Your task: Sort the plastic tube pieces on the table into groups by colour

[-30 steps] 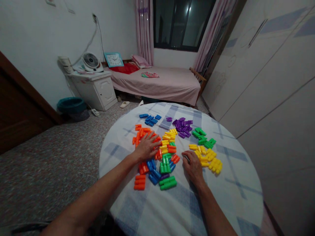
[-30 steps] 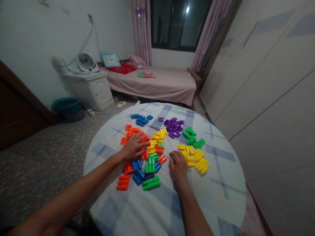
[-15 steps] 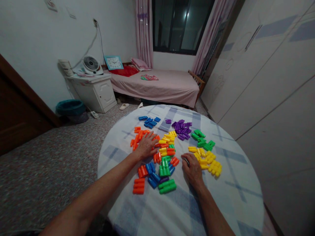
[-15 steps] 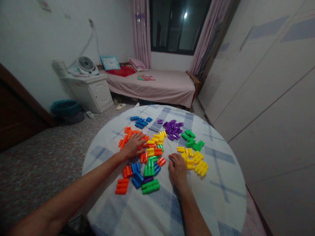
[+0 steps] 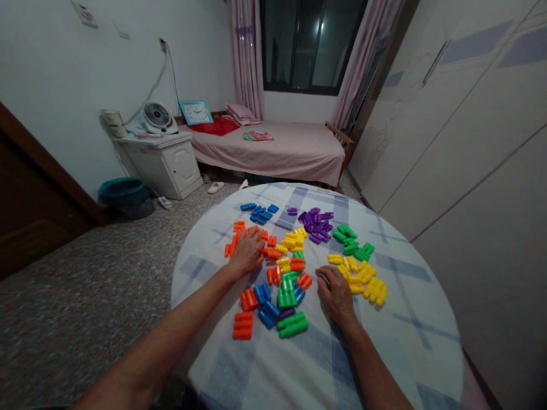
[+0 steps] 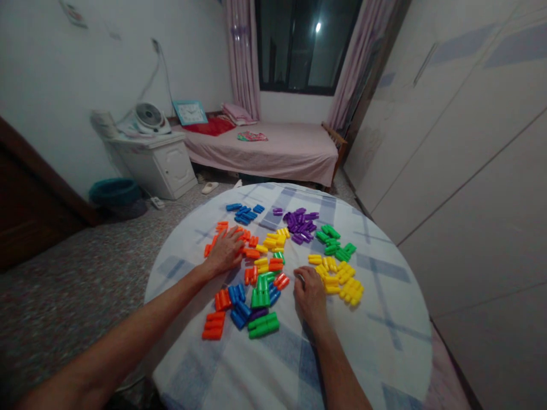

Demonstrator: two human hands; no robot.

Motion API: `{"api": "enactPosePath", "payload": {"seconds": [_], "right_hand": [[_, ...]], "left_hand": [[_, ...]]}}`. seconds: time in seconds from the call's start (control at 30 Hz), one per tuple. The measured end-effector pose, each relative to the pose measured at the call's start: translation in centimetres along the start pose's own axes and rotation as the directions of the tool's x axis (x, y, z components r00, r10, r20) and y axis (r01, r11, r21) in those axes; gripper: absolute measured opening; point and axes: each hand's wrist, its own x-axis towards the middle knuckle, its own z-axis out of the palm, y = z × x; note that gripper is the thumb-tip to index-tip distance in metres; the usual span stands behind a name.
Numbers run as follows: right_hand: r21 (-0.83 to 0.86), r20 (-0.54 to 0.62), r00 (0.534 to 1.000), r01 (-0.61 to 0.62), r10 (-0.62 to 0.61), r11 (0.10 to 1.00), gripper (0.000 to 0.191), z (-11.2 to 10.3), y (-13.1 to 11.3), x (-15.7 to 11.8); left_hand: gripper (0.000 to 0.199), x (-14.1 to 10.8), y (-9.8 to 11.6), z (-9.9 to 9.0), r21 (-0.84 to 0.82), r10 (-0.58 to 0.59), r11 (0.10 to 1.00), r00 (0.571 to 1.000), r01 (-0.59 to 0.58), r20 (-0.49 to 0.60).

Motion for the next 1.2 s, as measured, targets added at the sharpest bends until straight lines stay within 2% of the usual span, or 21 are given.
{"api": "enactPosePath", "payload": {"seconds": [0.2,0.3,0.47,0.53,0.6,0.7,0.77,0.83,0.93,1.2], "right_hand": [[-0.005,-0.009,1.0,0.007,-0.008,1.0,0.021,0.0,-0.1,0.0],[-0.006,-0.011,1.0,0.013,-0.013,1.0,0.021,0.0,0.0,0.0],[-0.01,-0.01,1.0,0.003,-0.003,1.0,0.021,0.1,0.1,0.0],[-0.011,-0.001,1.0,0.0,0.0,1.0,0.021,0.1,0.2,0.0],[-0.008,0.004,1.0,-0.002,0.002,1.0,0.021,0.1,0.2,-0.1],[-0.011,0.009,1.0,0.001,-0.001,1.0,0.021,0.1,0.2,-0.1],[-0.02,0.012,1.0,0.002,-0.002,1.0,0.022,0.1,0.2,-0.1],[-0.024,0.013,1.0,0.001,0.0,1.0,0.022,0.1,0.2,-0.2],[-0.011,0.012,1.0,-0.003,0.003,1.0,0.022,0.1,0.2,-0.2],[0.02,0.002,1.0,-0.012,0.012,1.0,0.02,0.0,0.0,-0.1]], "left_hand": [[0.031,-0.4,-0.9,-1.4,0.016,-0.07,0.997,0.996,0.07,-0.048],[0.028,-0.8,-2.0,-1.6,0.015,-0.129,0.991,0.989,0.131,-0.074],[0.024,-1.8,-4.1,-1.4,-0.018,-0.273,0.962,0.951,0.273,-0.145],[0.025,-1.8,-4.2,-1.1,-0.055,-0.238,0.971,0.956,0.232,-0.17],[0.026,-1.2,-3.6,-0.7,-0.097,-0.114,0.99,0.981,0.1,-0.156],[0.029,0.3,-1.8,-0.1,-0.128,0.075,0.988,0.993,-0.085,-0.087],[0.03,1.5,-0.6,0.4,-0.111,0.133,0.985,0.991,-0.135,-0.027],[0.027,2.5,0.1,0.8,-0.087,0.138,0.987,0.99,-0.135,0.022],[0.02,3.0,0.2,1.2,-0.065,0.084,0.995,0.995,-0.08,0.061],[0.019,1.2,-3.6,1.5,0.043,-0.05,0.998,0.999,0.049,0.011]]}}
